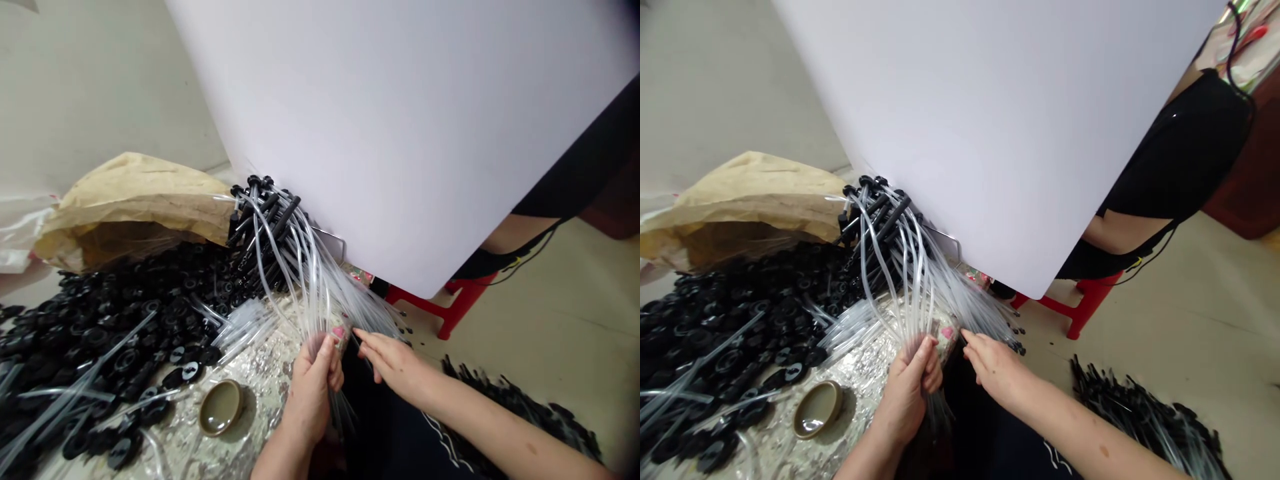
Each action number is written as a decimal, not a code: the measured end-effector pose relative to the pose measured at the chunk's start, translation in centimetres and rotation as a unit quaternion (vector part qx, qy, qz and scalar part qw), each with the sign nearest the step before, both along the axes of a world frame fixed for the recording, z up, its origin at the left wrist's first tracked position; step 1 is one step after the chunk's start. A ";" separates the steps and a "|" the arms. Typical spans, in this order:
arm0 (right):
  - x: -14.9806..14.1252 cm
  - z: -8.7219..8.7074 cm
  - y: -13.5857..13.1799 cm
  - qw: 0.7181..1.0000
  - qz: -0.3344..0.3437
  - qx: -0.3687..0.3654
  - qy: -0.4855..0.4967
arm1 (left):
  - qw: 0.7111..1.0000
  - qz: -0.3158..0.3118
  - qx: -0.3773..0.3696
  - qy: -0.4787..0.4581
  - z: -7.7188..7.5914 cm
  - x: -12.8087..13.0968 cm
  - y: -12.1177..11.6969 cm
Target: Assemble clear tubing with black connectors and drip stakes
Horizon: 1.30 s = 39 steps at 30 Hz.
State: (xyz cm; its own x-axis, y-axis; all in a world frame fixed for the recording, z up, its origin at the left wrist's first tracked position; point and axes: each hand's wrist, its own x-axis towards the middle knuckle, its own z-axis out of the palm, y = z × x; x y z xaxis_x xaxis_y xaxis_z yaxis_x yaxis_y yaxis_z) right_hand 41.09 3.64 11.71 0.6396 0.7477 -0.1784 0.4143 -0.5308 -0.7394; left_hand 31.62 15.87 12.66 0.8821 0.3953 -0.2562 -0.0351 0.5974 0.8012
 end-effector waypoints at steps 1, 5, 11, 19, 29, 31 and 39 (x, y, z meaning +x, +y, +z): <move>-0.2 -0.1 -0.2 1.000 -0.008 0.002 0.003 | 1.000 0.002 0.000 -0.002 0.0 0.0 0.0; -0.8 -0.7 -0.7 0.999 -0.034 0.035 0.023 | 1.000 0.009 0.005 -0.014 0.1 0.0 -0.1; -1.1 -0.8 -0.1 0.996 -0.066 0.011 0.065 | 1.000 0.003 0.024 -0.013 -0.5 -0.2 0.1; -0.8 -1.0 1.9 0.995 -0.101 0.007 0.009 | 0.999 0.021 0.026 0.001 -0.5 -0.1 0.1; -1.5 -0.3 3.6 0.988 -0.156 -0.010 0.015 | 0.999 0.050 -0.011 -0.013 -0.1 -0.2 0.3; -1.8 0.3 3.6 0.987 -0.158 0.005 0.031 | 0.998 0.050 -0.014 -0.022 -0.1 -0.2 0.3; -3.2 1.9 1.2 0.972 -0.107 0.113 0.173 | 0.998 0.048 -0.029 0.014 -1.0 0.1 -0.3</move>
